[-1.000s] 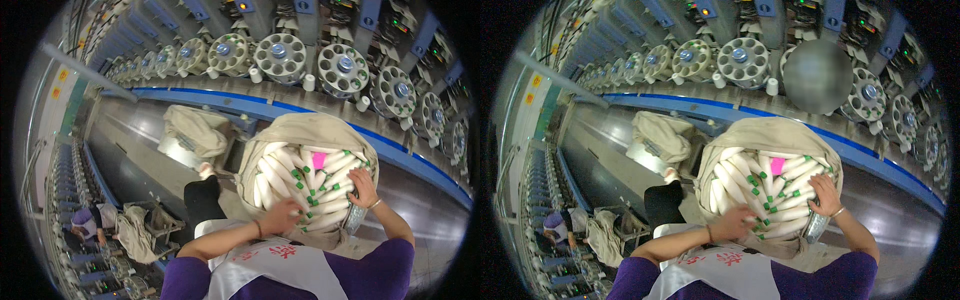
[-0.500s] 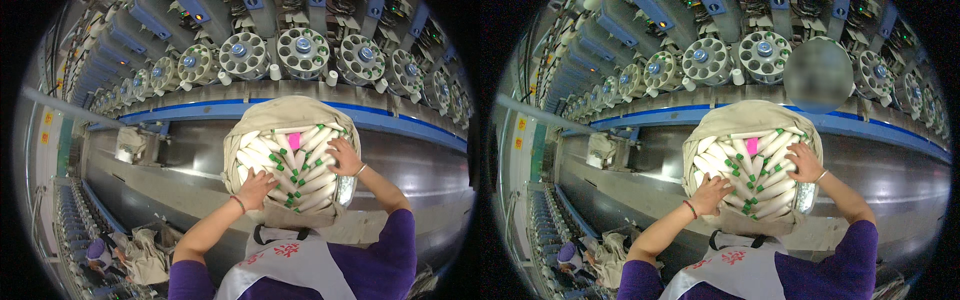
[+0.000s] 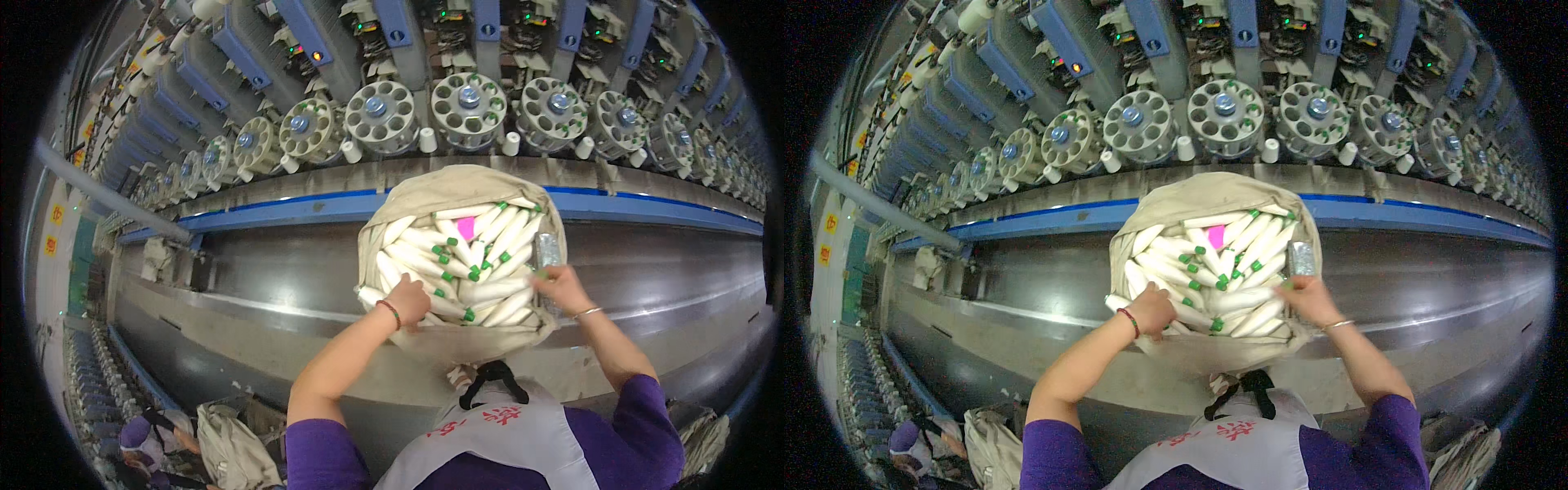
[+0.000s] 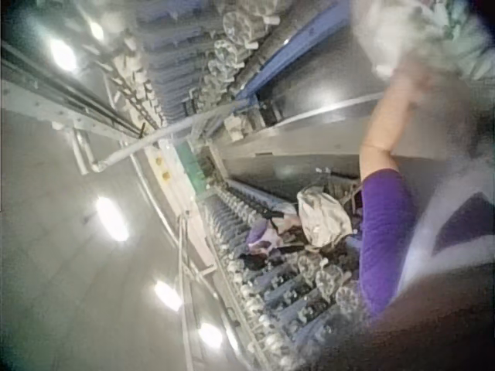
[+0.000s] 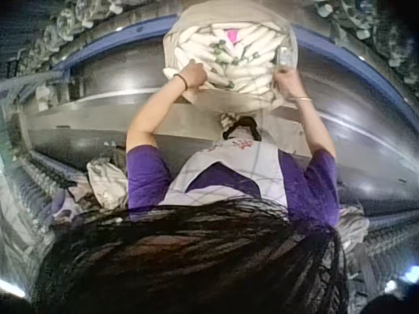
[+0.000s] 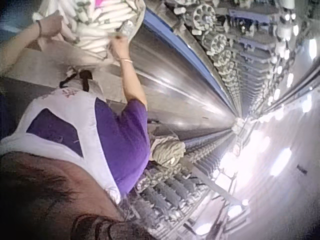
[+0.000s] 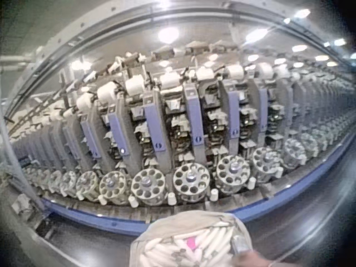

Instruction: The person repeatedly picks white cylindrical spools from a large cloth bag and places them into circular slots on a row of textile machines. The person occasionally reaches up to adjust a lever or switch on the machine above the spool rack. The task continues along the machine line with the same pick-and-place pattern.

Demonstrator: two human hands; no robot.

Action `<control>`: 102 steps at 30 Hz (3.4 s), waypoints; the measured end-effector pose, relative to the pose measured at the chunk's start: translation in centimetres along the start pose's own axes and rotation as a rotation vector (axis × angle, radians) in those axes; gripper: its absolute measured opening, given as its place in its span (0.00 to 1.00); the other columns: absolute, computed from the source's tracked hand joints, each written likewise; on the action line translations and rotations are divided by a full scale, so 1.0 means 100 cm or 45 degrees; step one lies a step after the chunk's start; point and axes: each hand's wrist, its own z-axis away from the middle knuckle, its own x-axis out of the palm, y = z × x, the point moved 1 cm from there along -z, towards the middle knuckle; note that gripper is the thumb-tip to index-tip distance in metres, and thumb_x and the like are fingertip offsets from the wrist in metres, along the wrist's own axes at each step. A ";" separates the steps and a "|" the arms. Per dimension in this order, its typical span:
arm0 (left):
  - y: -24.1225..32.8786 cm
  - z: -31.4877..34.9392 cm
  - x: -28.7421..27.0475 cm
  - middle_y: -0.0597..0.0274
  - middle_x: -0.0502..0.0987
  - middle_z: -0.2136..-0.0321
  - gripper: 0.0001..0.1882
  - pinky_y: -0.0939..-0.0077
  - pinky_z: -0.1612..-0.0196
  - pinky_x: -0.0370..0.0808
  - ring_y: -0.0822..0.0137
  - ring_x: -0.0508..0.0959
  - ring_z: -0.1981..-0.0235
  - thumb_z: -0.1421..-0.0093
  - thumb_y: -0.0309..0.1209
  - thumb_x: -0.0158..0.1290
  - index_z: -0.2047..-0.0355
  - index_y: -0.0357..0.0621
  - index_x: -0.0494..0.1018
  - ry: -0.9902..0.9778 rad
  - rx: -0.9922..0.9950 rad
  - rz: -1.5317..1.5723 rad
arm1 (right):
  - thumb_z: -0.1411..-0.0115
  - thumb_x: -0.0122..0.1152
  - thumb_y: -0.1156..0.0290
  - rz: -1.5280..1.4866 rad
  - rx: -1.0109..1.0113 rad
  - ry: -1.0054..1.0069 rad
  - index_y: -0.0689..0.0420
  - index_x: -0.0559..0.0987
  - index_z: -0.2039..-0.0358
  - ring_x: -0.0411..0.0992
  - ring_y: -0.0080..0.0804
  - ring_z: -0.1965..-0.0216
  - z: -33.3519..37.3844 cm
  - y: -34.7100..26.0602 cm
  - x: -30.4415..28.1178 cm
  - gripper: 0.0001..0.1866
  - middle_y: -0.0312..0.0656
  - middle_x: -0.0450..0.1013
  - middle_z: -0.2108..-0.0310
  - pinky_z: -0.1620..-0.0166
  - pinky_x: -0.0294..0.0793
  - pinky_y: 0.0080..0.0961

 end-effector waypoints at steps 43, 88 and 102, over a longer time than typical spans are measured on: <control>0.019 -0.089 -0.317 0.64 0.77 0.61 0.14 0.79 0.56 0.72 0.74 0.76 0.60 0.45 0.27 0.59 0.58 0.37 0.76 1.519 -0.363 2.429 | 0.35 0.54 0.58 -0.577 -0.606 -1.651 0.61 0.48 0.33 0.67 0.26 0.53 -0.235 -0.166 -0.183 0.38 0.46 0.66 0.45 0.47 0.68 0.23; -0.166 -0.004 -0.121 0.56 0.72 0.52 0.10 0.71 0.49 0.68 0.67 0.72 0.55 0.46 0.29 0.61 0.64 0.40 0.79 2.229 -1.201 2.026 | 0.39 0.52 0.67 0.213 -1.370 -1.322 0.62 0.76 0.61 0.75 0.43 0.67 -0.375 -0.327 0.051 0.13 0.49 0.76 0.70 0.63 0.73 0.35; -0.438 -0.133 -0.125 0.55 0.76 0.58 0.12 0.70 0.48 0.66 0.60 0.71 0.51 0.48 0.34 0.63 0.64 0.44 0.81 2.213 -1.069 1.761 | 0.34 0.50 0.67 -0.480 -0.984 -0.972 0.59 0.77 0.70 0.68 0.21 0.69 -0.629 -0.378 0.069 0.12 0.34 0.74 0.70 0.61 0.71 0.23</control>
